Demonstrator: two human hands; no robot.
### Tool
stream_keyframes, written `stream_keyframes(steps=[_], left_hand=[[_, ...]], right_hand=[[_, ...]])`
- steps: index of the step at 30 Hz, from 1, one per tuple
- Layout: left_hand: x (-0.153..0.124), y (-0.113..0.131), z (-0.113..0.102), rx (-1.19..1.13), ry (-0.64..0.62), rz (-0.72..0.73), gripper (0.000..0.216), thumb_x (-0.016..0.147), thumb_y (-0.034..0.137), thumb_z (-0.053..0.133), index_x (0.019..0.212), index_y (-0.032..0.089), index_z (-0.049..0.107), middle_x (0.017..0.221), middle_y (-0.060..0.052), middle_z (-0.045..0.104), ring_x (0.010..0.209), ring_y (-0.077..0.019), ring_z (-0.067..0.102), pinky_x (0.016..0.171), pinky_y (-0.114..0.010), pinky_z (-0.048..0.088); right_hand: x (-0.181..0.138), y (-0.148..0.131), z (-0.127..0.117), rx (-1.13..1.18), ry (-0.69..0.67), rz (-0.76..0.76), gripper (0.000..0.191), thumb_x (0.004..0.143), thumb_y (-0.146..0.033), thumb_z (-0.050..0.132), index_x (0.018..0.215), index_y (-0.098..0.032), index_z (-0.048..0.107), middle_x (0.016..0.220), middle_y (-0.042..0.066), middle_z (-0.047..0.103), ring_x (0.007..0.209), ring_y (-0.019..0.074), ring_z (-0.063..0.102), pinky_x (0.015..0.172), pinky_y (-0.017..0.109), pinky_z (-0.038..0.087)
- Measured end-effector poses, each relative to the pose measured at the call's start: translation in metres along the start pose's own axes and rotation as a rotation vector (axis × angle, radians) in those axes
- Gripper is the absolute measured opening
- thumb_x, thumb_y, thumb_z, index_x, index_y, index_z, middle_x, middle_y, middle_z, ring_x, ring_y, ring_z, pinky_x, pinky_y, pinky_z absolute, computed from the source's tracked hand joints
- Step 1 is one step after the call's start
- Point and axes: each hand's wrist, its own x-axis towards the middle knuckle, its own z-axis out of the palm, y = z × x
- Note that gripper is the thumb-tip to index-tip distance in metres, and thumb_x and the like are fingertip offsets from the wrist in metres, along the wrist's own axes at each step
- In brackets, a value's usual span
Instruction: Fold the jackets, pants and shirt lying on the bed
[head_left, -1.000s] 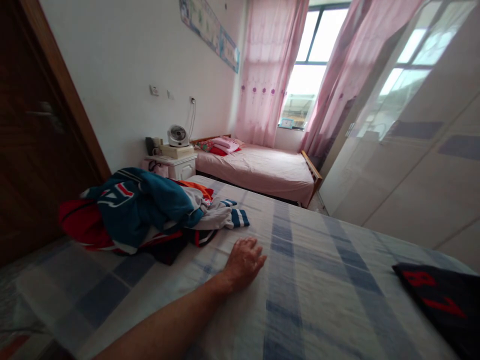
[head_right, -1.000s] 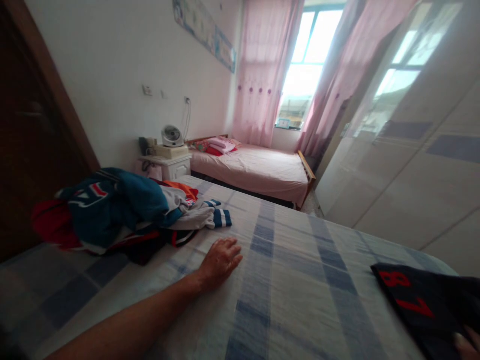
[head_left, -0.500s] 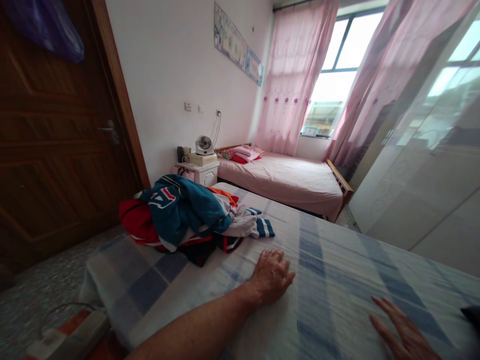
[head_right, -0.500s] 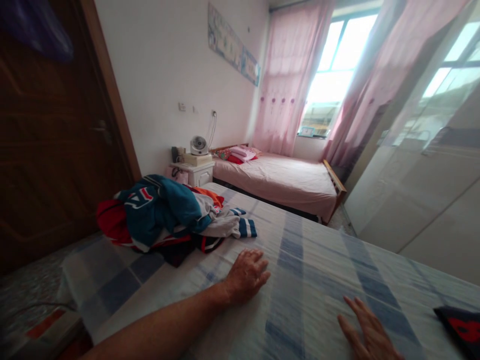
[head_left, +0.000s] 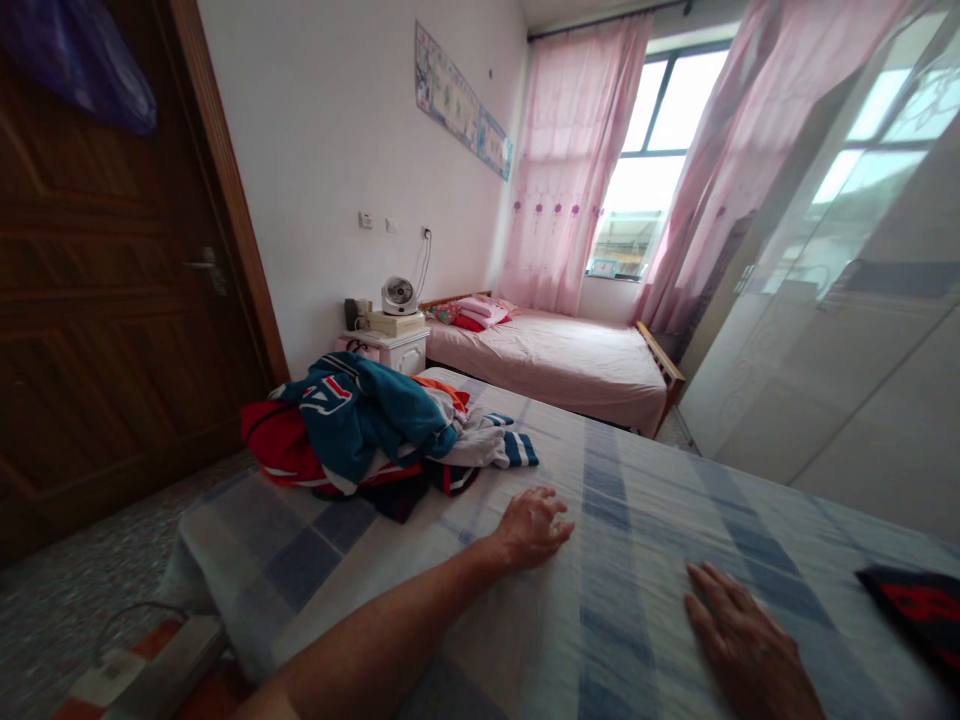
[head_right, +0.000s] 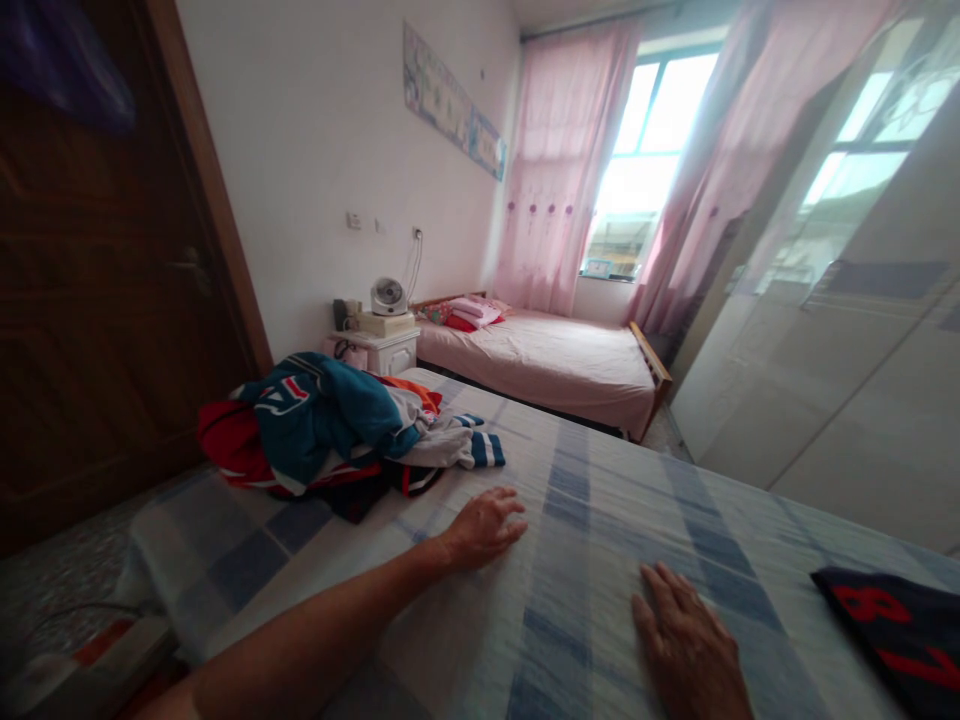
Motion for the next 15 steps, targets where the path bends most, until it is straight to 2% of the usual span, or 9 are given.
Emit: stream_keyframes(steps=[2, 4, 7, 10, 12, 15], left_hand=[[0.003, -0.004, -0.03, -0.001, 0.066, -0.001, 0.029, 0.085, 0.036, 0.052, 0.105, 0.02, 0.066, 0.119, -0.006, 0.063, 0.11, -0.0161, 0.056, 0.095, -0.026, 0.043], [0.005, -0.019, -0.068, 0.025, 0.172, -0.029, 0.03, 0.087, 0.034, 0.048, 0.109, 0.021, 0.064, 0.125, -0.004, 0.059, 0.115, -0.0165, 0.053, 0.101, -0.028, 0.039], [-0.003, -0.058, -0.129, 0.118, 0.381, -0.172, 0.034, 0.086, 0.03, 0.045, 0.112, 0.016, 0.061, 0.125, -0.009, 0.057, 0.121, -0.0232, 0.047, 0.107, -0.038, 0.03], [-0.026, -0.104, -0.18, 0.213, 0.587, -0.365, 0.033, 0.083, 0.023, 0.043, 0.109, 0.012, 0.06, 0.125, -0.016, 0.054, 0.124, -0.0314, 0.041, 0.107, -0.048, 0.026], [-0.045, -0.13, -0.202, 0.249, 0.672, -0.478, 0.03, 0.077, 0.024, 0.05, 0.101, 0.011, 0.061, 0.12, -0.018, 0.054, 0.122, -0.0383, 0.041, 0.102, -0.056, 0.028], [-0.067, -0.152, -0.216, 0.237, 0.7, -0.592, 0.012, 0.065, 0.024, 0.061, 0.073, 0.016, 0.061, 0.098, -0.015, 0.061, 0.113, -0.0439, 0.045, 0.093, -0.061, 0.032]], right_hand=[[-0.001, -0.001, -0.001, -0.022, -0.008, -0.011, 0.047, 0.085, -0.036, 0.029, 0.113, -0.018, 0.063, 0.125, 0.011, 0.059, 0.119, 0.0268, 0.05, 0.097, 0.043, 0.042], [-0.002, 0.0, 0.001, -0.042, -0.007, -0.006, 0.049, 0.086, -0.036, 0.028, 0.116, -0.016, 0.061, 0.127, 0.012, 0.057, 0.12, 0.0268, 0.05, 0.096, 0.044, 0.042], [-0.002, 0.003, 0.005, -0.052, -0.012, -0.037, 0.05, 0.086, -0.035, 0.026, 0.115, -0.015, 0.061, 0.127, 0.012, 0.057, 0.121, 0.0271, 0.049, 0.097, 0.044, 0.041], [0.0, 0.002, 0.006, -0.03, -0.003, -0.035, 0.045, 0.082, -0.033, 0.031, 0.108, -0.019, 0.065, 0.123, 0.01, 0.061, 0.121, 0.0269, 0.049, 0.097, 0.044, 0.04], [0.001, 0.0, 0.004, 0.004, 0.004, -0.007, 0.04, 0.078, -0.032, 0.035, 0.101, -0.023, 0.066, 0.119, 0.008, 0.063, 0.12, 0.0267, 0.049, 0.097, 0.044, 0.04], [0.002, -0.004, -0.002, 0.042, 0.018, -0.002, 0.036, 0.076, -0.03, 0.037, 0.095, -0.024, 0.067, 0.118, 0.008, 0.064, 0.118, 0.0273, 0.051, 0.097, 0.044, 0.041]])
